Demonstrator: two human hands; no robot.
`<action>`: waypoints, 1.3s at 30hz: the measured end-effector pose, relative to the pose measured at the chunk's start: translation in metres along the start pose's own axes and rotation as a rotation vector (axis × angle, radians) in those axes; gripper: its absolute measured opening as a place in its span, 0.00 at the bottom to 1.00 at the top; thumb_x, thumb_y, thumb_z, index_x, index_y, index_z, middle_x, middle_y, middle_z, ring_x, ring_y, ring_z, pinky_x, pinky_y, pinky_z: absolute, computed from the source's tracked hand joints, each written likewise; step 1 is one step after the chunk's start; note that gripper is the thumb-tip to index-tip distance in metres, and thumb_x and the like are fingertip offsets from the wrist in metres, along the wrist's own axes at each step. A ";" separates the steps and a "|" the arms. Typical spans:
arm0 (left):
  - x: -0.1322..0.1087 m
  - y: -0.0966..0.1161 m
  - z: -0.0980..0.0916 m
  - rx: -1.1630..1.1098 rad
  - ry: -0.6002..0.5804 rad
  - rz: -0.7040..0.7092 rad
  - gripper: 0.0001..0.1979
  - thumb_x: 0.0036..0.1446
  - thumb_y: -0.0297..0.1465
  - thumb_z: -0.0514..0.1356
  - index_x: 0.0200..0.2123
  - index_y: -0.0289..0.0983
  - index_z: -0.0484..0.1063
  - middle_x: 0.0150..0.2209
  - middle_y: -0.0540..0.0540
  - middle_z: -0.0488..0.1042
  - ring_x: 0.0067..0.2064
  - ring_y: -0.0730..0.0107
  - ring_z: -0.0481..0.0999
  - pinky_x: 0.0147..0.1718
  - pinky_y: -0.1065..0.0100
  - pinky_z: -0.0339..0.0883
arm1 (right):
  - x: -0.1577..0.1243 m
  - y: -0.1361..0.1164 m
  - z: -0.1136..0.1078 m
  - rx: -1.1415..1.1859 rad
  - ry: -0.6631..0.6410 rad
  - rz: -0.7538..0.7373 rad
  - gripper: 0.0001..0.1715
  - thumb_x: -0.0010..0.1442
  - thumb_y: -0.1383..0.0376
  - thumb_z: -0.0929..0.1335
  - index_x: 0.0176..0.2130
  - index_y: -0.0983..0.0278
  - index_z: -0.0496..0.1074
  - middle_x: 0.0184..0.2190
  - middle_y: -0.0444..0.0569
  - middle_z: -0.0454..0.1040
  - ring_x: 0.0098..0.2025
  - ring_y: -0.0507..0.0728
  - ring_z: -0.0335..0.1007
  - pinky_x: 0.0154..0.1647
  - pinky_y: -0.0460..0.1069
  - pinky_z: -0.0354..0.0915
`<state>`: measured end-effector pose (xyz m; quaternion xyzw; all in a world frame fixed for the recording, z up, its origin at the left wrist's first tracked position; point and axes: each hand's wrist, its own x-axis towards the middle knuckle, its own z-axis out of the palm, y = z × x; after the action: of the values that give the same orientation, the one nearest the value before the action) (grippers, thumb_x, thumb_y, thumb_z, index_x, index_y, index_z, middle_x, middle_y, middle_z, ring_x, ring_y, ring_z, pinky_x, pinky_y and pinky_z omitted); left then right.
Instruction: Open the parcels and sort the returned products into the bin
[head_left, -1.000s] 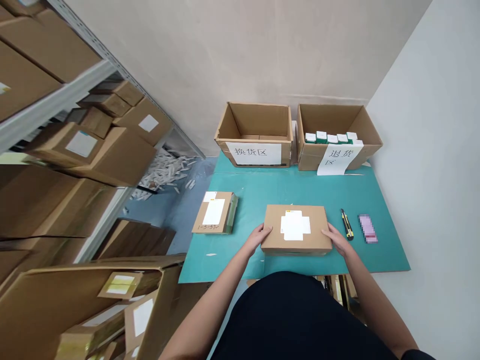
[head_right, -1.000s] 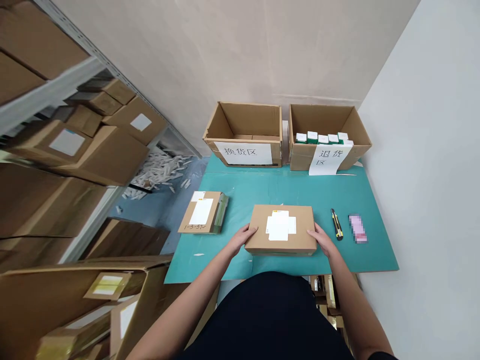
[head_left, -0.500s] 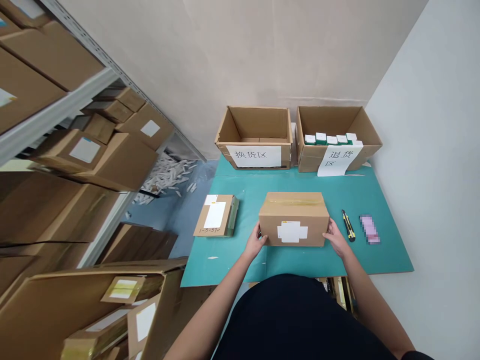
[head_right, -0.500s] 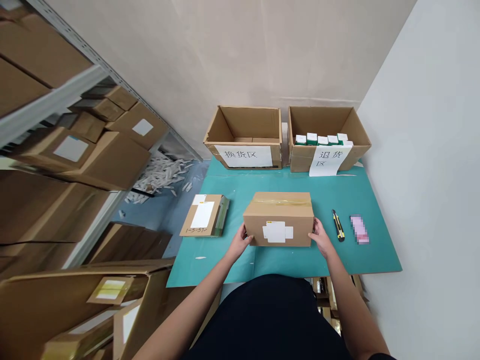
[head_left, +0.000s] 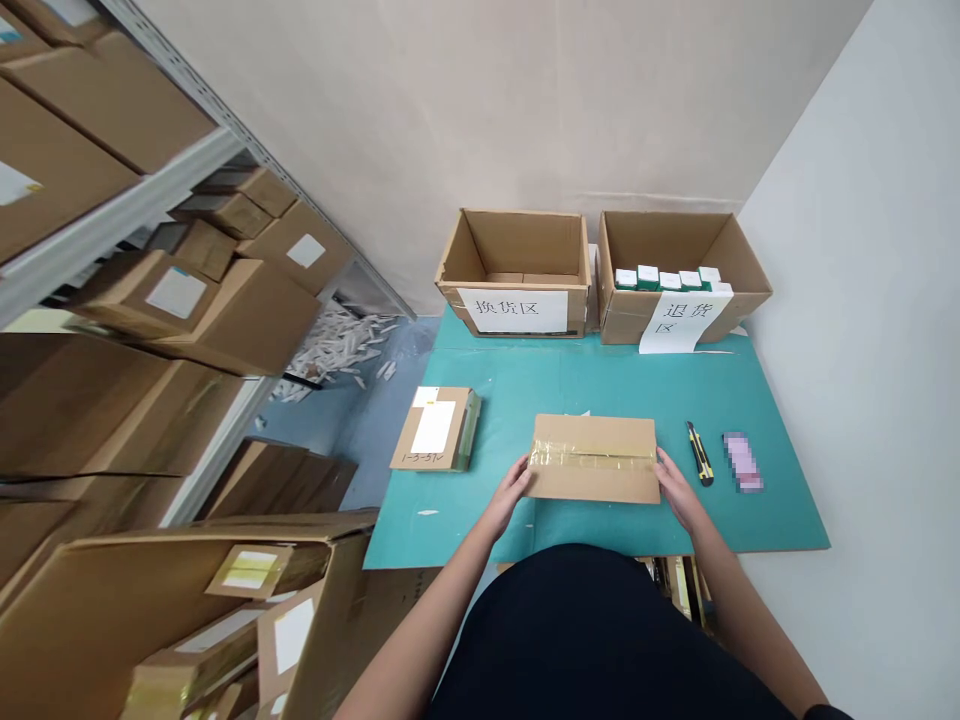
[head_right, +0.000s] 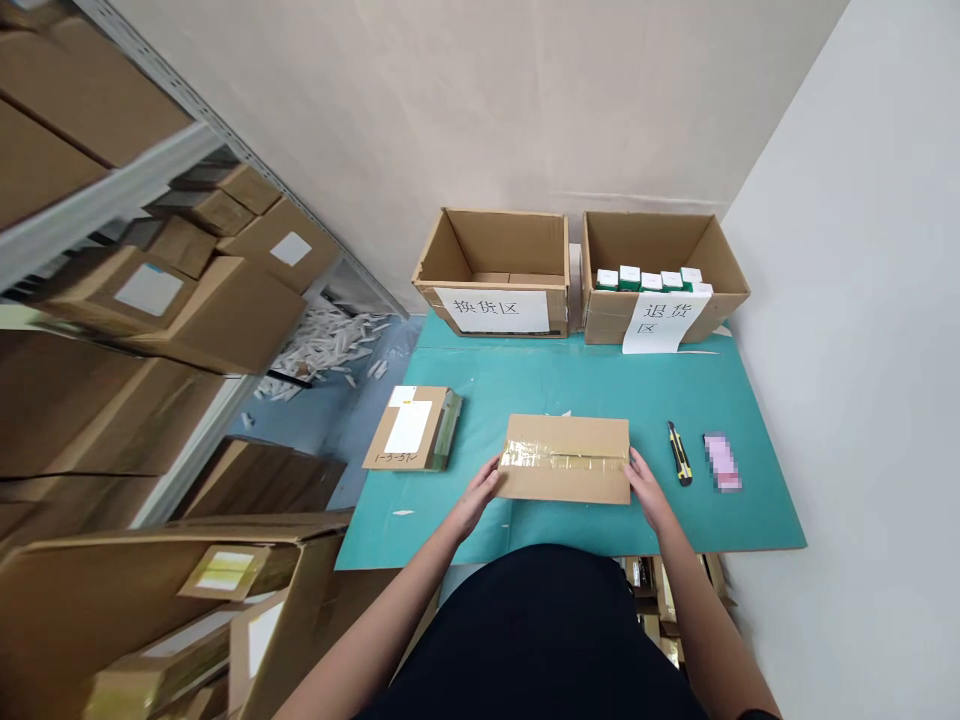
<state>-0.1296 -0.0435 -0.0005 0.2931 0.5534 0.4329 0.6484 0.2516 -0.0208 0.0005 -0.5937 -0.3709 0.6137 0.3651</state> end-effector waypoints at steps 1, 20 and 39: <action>-0.001 -0.001 0.000 -0.007 0.014 -0.018 0.38 0.51 0.55 0.66 0.60 0.42 0.71 0.65 0.40 0.68 0.67 0.45 0.65 0.61 0.53 0.64 | 0.002 0.001 0.004 -0.064 0.030 -0.049 0.52 0.54 0.39 0.70 0.69 0.55 0.57 0.67 0.56 0.64 0.67 0.67 0.63 0.63 0.64 0.65; 0.019 -0.016 0.001 0.048 0.105 -0.123 0.40 0.48 0.58 0.67 0.59 0.43 0.71 0.67 0.35 0.65 0.67 0.45 0.64 0.59 0.51 0.64 | -0.035 -0.033 0.034 -0.858 0.207 -0.492 0.26 0.67 0.52 0.64 0.61 0.55 0.71 0.58 0.56 0.69 0.64 0.70 0.62 0.66 0.66 0.59; -0.005 0.052 0.055 0.095 0.032 0.211 0.32 0.49 0.46 0.70 0.56 0.41 0.73 0.52 0.43 0.75 0.51 0.59 0.74 0.52 0.59 0.69 | -0.022 -0.048 0.028 -0.153 0.046 -0.183 0.44 0.60 0.35 0.63 0.65 0.54 0.66 0.68 0.51 0.63 0.71 0.66 0.54 0.71 0.63 0.53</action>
<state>-0.0882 -0.0183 0.0586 0.3731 0.5496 0.4768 0.5756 0.2242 -0.0186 0.0538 -0.5973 -0.4609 0.5341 0.3815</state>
